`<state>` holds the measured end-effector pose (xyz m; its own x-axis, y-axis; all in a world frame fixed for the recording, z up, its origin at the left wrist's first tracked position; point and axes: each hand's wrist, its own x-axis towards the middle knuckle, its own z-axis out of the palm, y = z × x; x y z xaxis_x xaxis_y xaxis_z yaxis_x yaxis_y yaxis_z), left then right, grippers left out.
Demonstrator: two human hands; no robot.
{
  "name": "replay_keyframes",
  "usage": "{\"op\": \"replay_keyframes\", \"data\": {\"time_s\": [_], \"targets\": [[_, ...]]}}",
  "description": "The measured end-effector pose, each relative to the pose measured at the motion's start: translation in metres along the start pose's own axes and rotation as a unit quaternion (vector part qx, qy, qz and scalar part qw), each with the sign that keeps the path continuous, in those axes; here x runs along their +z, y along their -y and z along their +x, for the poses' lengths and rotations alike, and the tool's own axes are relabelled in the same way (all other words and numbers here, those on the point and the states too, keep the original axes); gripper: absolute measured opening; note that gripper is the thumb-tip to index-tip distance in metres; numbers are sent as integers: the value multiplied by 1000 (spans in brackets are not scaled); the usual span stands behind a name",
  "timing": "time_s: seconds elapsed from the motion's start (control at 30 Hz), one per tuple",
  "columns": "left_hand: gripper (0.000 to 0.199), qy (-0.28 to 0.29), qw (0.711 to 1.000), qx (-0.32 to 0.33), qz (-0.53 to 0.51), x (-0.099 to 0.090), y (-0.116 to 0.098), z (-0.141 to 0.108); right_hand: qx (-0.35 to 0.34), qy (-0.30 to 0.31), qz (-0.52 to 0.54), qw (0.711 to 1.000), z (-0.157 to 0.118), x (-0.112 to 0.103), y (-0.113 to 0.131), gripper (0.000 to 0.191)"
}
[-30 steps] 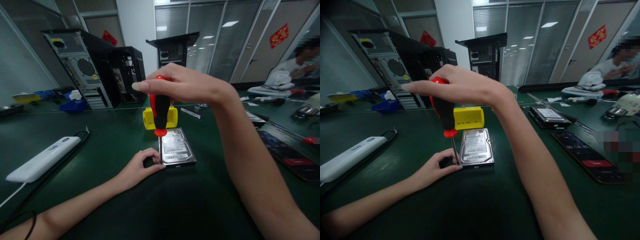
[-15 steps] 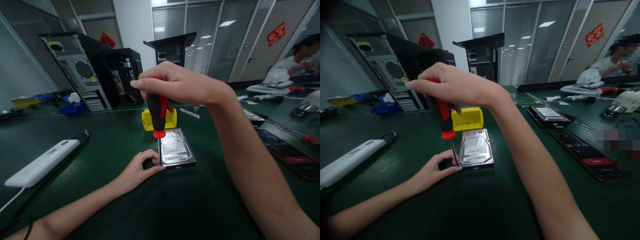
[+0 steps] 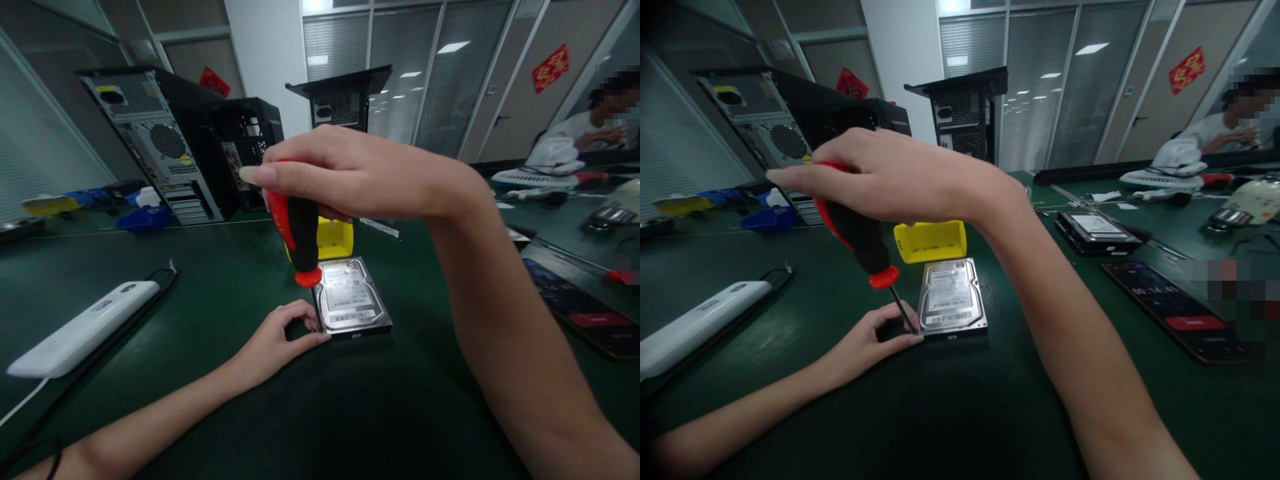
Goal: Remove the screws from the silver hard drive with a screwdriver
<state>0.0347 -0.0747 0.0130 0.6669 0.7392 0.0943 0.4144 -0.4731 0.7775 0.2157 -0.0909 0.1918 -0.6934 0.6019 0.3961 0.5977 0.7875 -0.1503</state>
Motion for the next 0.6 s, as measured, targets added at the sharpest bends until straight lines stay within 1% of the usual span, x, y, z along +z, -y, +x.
{"op": "replay_keyframes", "data": {"time_s": [0.07,0.13,0.23,0.3,0.4,0.6], "targets": [[19,1,1000,0,-1,0,1,0,4,3,13,1000,0,0,-1,49],[20,2,1000,0,-1,0,1,0,6,-4,15,1000,1,0,-2,51],[20,2,1000,-1,-1,0,0,0,-15,1,4,1000,2,0,-5,44],[19,2,1000,-1,1,0,0,0,-23,3,26,999,2,0,-6,40],[19,7,1000,3,0,0,-1,0,-18,-10,63,998,1,-1,-8,38],[17,11,1000,4,-5,-1,-1,0,-30,-52,4,998,3,-1,-11,31]]}}
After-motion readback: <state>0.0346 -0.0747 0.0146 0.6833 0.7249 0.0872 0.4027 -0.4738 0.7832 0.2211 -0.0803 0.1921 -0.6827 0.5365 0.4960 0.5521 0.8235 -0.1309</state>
